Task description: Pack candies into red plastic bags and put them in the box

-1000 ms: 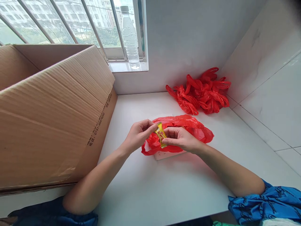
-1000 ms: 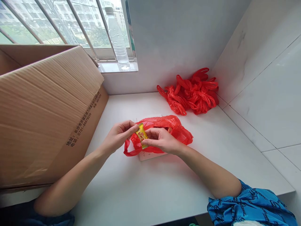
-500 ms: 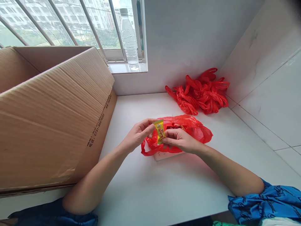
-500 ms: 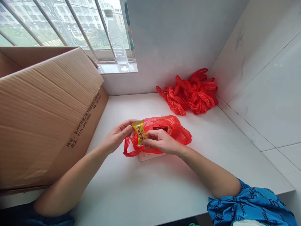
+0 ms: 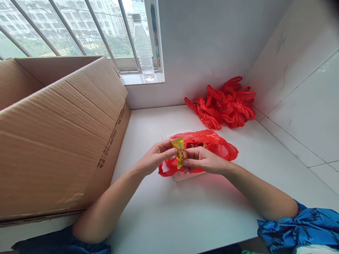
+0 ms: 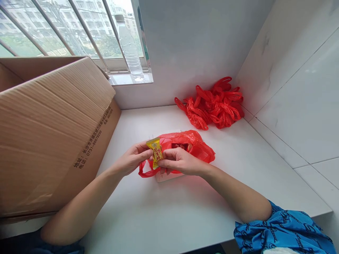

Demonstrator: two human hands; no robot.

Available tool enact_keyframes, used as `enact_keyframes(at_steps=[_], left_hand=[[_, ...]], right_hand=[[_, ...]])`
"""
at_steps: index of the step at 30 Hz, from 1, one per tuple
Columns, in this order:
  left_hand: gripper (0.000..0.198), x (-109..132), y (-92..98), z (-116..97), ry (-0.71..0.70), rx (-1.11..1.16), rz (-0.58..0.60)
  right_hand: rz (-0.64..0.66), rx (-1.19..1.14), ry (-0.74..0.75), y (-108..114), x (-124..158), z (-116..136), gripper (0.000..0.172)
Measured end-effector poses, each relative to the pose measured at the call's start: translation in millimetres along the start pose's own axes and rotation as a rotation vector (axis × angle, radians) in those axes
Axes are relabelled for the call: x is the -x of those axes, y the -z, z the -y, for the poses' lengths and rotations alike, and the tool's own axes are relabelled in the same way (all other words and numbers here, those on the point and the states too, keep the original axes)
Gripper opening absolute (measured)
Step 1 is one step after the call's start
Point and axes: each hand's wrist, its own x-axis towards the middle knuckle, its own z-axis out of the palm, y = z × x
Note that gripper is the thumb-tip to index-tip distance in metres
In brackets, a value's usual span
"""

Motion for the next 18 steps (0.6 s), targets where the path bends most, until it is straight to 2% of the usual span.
enact_keyframes(at_steps=[5,12,18], left_hand=[[0.035,-0.5,-1.0,4.4,0.035,0.072,-0.067],[0.033,-3.1,-5.1,2.8,0.114,0.297,-0.106],[0.028,-3.2,-7.9,2.4,0.101,0.388,-0.056]], right_hand=[[0.062,-0.044,-0.027,-0.5,1.2,-1.3,0.030],[0.039,-0.050,-0.023,-1.4,0.1,-3.6,0.029],[0.014,-0.077,-0.043,-2.2,-1.0,-5.1,0.031]])
